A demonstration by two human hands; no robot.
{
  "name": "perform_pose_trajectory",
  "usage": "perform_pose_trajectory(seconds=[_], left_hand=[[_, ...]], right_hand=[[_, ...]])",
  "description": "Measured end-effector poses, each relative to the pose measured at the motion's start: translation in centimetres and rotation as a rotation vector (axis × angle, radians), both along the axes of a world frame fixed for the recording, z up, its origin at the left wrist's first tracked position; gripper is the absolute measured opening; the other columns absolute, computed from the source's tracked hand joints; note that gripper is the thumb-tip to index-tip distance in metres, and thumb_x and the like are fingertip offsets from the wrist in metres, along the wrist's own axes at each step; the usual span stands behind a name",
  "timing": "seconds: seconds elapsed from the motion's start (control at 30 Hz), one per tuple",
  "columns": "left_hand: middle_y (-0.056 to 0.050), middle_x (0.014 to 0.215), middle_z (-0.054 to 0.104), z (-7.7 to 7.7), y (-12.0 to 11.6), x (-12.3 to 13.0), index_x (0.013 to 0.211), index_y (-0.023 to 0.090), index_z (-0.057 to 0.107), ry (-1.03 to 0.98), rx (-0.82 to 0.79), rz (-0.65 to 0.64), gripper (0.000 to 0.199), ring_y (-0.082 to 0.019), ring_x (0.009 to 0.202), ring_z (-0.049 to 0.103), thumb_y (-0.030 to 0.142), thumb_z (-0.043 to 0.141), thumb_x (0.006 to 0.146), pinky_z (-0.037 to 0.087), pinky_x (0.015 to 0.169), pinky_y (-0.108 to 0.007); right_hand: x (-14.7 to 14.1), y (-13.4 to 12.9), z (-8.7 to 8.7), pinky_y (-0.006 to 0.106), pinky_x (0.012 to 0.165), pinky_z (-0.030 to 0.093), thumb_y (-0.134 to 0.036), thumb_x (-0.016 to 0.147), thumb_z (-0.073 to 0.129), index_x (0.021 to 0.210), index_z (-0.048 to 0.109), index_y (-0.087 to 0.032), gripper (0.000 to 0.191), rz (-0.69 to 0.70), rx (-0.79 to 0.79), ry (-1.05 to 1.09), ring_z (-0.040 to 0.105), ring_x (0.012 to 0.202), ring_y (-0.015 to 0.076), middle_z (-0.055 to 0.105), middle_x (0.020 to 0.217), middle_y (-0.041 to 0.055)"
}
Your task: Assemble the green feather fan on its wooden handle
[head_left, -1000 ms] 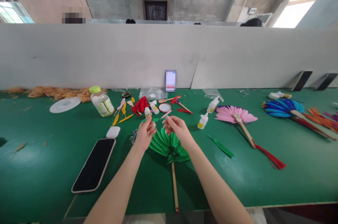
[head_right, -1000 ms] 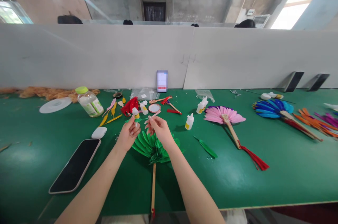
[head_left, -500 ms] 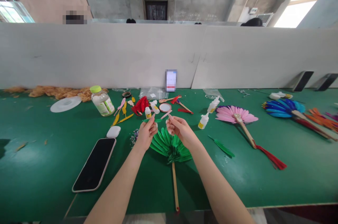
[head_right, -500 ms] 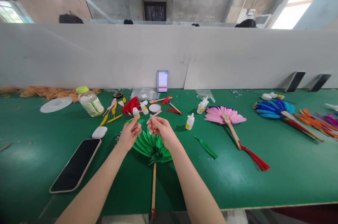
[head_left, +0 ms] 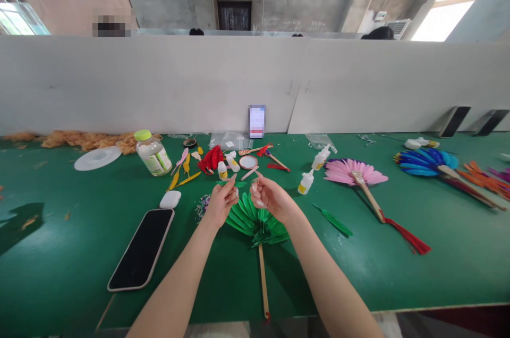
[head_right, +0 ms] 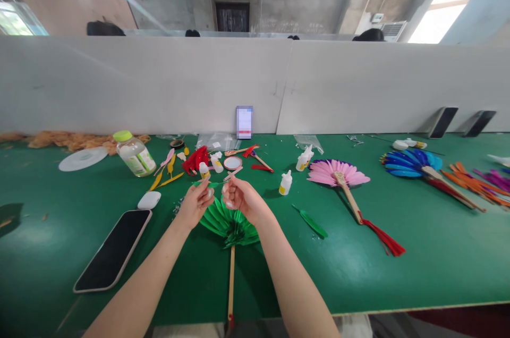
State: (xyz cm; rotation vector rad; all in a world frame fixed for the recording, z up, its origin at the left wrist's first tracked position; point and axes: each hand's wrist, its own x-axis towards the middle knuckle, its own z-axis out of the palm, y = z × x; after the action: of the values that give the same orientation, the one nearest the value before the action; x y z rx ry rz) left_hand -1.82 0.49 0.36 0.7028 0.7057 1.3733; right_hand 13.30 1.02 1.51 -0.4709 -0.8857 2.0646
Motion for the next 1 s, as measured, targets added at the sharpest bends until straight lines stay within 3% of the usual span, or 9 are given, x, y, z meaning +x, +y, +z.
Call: perform_pose_trajectory(seconds=[0.2, 0.7, 1.0], left_hand=[[0.011, 0.042, 0.028, 0.1, -0.1, -0.1, 0.056, 0.013, 0.046, 0.019, -0.052, -0.037, 0.031, 0.000, 0.036, 0.022, 0.026, 0.074, 0.060, 0.016, 0.035, -0.013], [0.010, 0.044, 0.025, -0.6, 0.0, -0.4, 0.060, 0.012, 0.052, 0.070, -0.081, -0.051, 0.026, 0.000, 0.037, 0.027, 0.028, 0.073, 0.063, 0.019, 0.035, -0.012], [0.011, 0.043, 0.027, -0.6, 0.0, 0.0, 0.062, 0.013, 0.054, -0.037, -0.056, -0.020, 0.021, 0.001, 0.035, 0.022, 0.022, 0.073, 0.062, 0.019, 0.034, -0.012]], right_hand=[[0.1, -0.5, 0.6, 0.019, 0.040, 0.022, -0.030, 0.078, 0.061, 0.061, 0.051, -0.013, 0.026, -0.033, 0.064, -0.071, 0.038, 0.042, 0.0050, 0.044, 0.053, -0.0038], [0.6, -0.9, 1.2, 0.021, 0.040, 0.018, -0.031, 0.077, 0.059, 0.055, 0.046, -0.014, 0.031, 0.018, 0.221, -0.243, 0.034, 0.039, 0.0042, 0.044, 0.046, -0.0049], [-0.7, -1.4, 1.2, 0.022, 0.040, 0.016, -0.036, 0.077, 0.059, 0.052, 0.043, -0.016, 0.036, -0.120, 0.322, -0.199, 0.028, 0.037, 0.0042, 0.039, 0.042, -0.0063]])
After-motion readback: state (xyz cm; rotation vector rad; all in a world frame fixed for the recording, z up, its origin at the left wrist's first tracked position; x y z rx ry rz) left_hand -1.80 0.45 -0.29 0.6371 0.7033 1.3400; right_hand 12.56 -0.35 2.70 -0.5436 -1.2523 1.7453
